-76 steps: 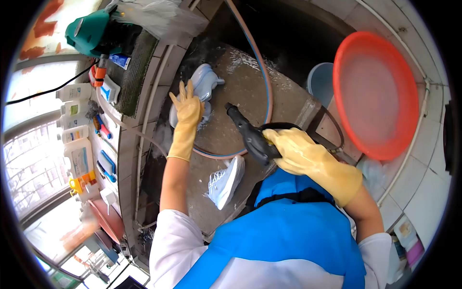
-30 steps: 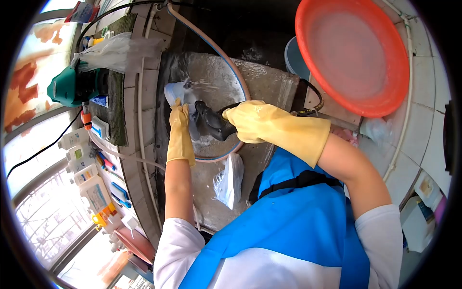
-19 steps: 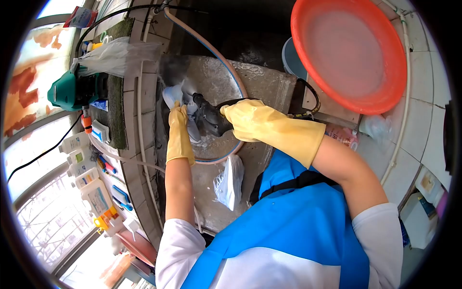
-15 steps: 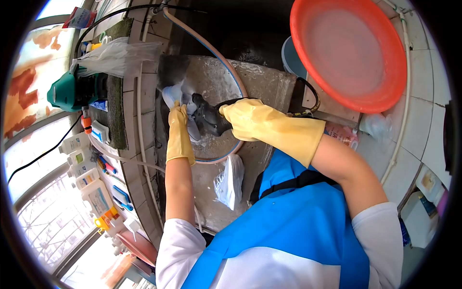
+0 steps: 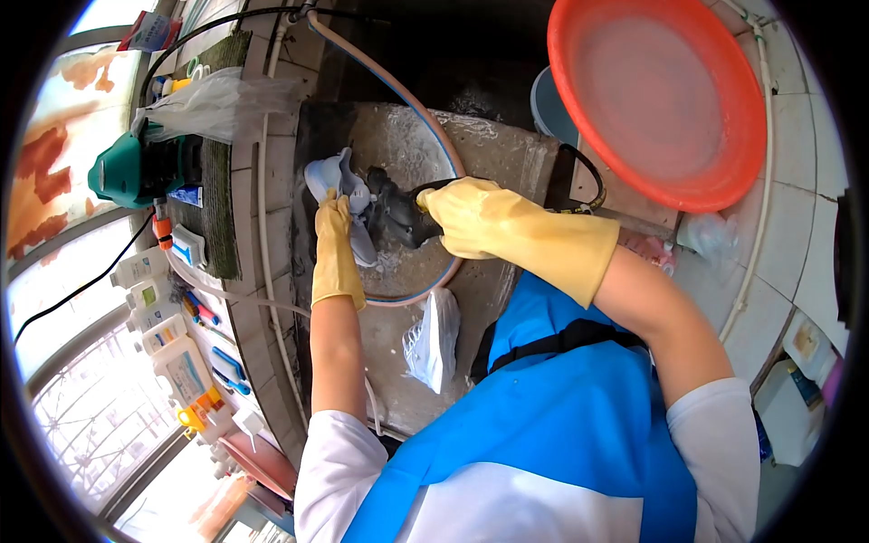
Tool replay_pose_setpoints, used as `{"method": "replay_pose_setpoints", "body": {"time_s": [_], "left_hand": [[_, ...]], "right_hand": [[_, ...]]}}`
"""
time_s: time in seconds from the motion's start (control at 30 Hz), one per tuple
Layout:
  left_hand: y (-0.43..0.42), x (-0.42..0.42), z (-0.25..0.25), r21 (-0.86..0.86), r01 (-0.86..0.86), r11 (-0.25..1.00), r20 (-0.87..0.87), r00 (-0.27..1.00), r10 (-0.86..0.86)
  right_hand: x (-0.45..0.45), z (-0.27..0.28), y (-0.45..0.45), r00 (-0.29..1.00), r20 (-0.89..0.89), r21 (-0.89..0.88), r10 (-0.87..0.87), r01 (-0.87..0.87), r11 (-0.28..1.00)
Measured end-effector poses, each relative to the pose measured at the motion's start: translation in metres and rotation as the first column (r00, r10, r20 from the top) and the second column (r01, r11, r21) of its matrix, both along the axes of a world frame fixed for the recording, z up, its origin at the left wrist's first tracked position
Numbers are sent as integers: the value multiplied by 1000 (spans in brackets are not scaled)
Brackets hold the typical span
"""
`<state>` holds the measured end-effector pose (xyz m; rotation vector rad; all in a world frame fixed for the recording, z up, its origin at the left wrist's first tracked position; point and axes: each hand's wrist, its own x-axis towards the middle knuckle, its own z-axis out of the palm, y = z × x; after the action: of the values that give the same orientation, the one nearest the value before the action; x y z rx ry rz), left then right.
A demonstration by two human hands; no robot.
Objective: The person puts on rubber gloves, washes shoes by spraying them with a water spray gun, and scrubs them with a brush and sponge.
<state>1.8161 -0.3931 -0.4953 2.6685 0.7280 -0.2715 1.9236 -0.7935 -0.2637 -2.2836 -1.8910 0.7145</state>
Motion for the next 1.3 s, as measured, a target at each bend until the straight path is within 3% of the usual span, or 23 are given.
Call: {"method": "replay_pose_setpoints", "body": {"time_s": [0.03,0.07,0.1,0.17,0.27,0.37,0.4,0.47,0.5,0.63,0.7,0.8,0.87,0.93,0.97,1.03,1.13,1.23,1.3], "left_hand": [[-8,3,11,-15,-6,1000,17,1000,7],[-16,7,23,-30,-12,999,34,999,13],[-35,13,51,-138,-97,986,-10,995,97],[-35,10,54,-241,-184,953,-63,983,173],[-14,-1,33,-218,-27,976,149,987,60],[-12,1,37,-255,-28,967,154,986,69],[-16,0,40,-294,-49,955,173,980,104],[-13,-4,33,-334,-73,940,188,972,143],[-10,-3,31,-326,-64,943,194,972,133],[-12,-5,38,-319,-57,946,188,974,122],[-16,-2,39,-363,-68,929,207,966,152],[-8,-6,29,-439,-65,896,222,959,178],[1,-16,14,-473,-60,879,205,963,176],[3,-15,4,-596,48,802,392,889,238],[3,-14,4,-596,46,802,394,887,242],[3,-15,7,-612,107,784,419,884,207],[-3,-12,11,-647,45,761,376,887,267],[72,-27,-87,-961,-179,212,-16,800,600],[27,-19,-29,-824,-126,553,191,856,480]], "right_hand": [[-2,6,1,987,73,-100,143,-135,986],[-6,-2,14,998,-69,-187,-11,-2,982],[-8,-9,16,998,-70,-186,-9,-4,983],[-9,-21,15,1000,-4,-119,11,-11,993],[-6,-18,14,998,61,-54,29,-26,998],[1,3,9,947,128,-136,295,-278,951],[2,-2,9,948,128,-137,292,-274,952],[3,-3,11,1000,10,-30,-6,6,1000],[2,-3,10,958,-178,-41,-225,222,974],[6,-5,13,994,-57,-84,-98,93,992],[7,6,5,828,-405,-88,-387,386,918],[8,-2,9,876,-331,-109,-351,334,936],[5,11,4,862,-393,-134,-319,289,948],[2,16,-1,845,-447,-157,-292,247,956],[1,19,-2,882,-420,-136,-215,173,976],[1,32,-1,831,-457,-281,-318,204,938],[-1,25,-1,830,-453,-270,-326,221,937],[1,32,-5,828,-448,-241,-337,251,938],[1,34,-7,820,-441,-244,-365,282,928]]}}
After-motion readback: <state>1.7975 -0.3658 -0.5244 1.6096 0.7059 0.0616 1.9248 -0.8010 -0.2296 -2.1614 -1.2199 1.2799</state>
